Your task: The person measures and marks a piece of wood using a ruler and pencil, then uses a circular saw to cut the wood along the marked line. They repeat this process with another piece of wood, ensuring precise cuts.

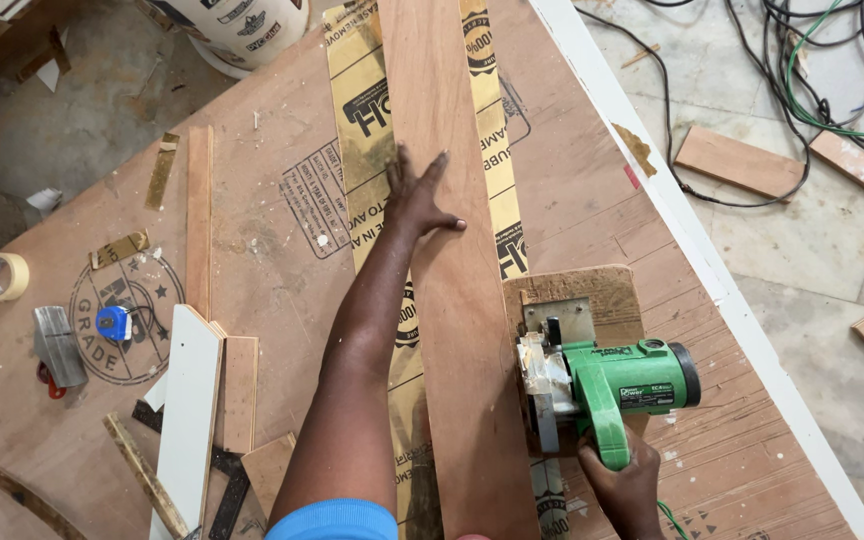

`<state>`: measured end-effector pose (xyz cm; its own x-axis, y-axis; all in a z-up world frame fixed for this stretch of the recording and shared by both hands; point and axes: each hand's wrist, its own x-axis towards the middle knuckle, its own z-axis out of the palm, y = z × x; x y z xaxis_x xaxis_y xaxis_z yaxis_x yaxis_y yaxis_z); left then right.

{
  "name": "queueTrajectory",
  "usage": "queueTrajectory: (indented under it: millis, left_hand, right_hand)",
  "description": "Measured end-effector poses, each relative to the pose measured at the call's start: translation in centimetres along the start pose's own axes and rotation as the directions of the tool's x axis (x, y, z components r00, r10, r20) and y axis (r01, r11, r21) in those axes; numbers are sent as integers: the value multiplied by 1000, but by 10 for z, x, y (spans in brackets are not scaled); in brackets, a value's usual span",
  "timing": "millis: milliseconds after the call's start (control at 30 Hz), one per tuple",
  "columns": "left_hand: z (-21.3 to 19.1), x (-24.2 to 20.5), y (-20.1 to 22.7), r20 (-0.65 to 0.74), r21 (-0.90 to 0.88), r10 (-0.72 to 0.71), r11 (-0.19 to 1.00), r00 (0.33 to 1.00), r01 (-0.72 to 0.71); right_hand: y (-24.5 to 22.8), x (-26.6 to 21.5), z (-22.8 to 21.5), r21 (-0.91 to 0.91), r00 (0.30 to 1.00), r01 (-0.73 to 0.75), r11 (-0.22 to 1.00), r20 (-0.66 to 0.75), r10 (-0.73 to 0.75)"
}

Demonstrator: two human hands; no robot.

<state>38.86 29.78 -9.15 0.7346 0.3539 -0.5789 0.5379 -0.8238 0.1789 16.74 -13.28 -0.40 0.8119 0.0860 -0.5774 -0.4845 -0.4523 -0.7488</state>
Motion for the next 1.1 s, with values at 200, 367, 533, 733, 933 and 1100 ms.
queueTrajectory:
  millis: [200,367,533,733,933,1100]
  left_hand:
    - [2,6,-8,-93,-39,110,993,990,-114]
    - [9,9,-13,-94,-12,117,993,989,-119]
    - [6,10,-12,-70,41,115,993,991,-113]
    - [5,9,-12,-82,68,130,990,988,-124]
    - [3,8,-10,-64,74,114,991,991,-109]
    - [4,10,-12,-68,98,133,987,989,-126]
  right_hand:
    - [-3,4,2,5,1000,23,1000,-11,-23]
    - [-6,9,3,-16,999,49,999,-3,-49]
    - [-8,12,3,7,998,60,998,1,-60]
    - [-12,20,4,-18,999,45,999,17,-45]
    - [-15,24,5,-1,1000,17,1000,25,-17]
    - [-21,29,7,18,999,41,999,14,-41]
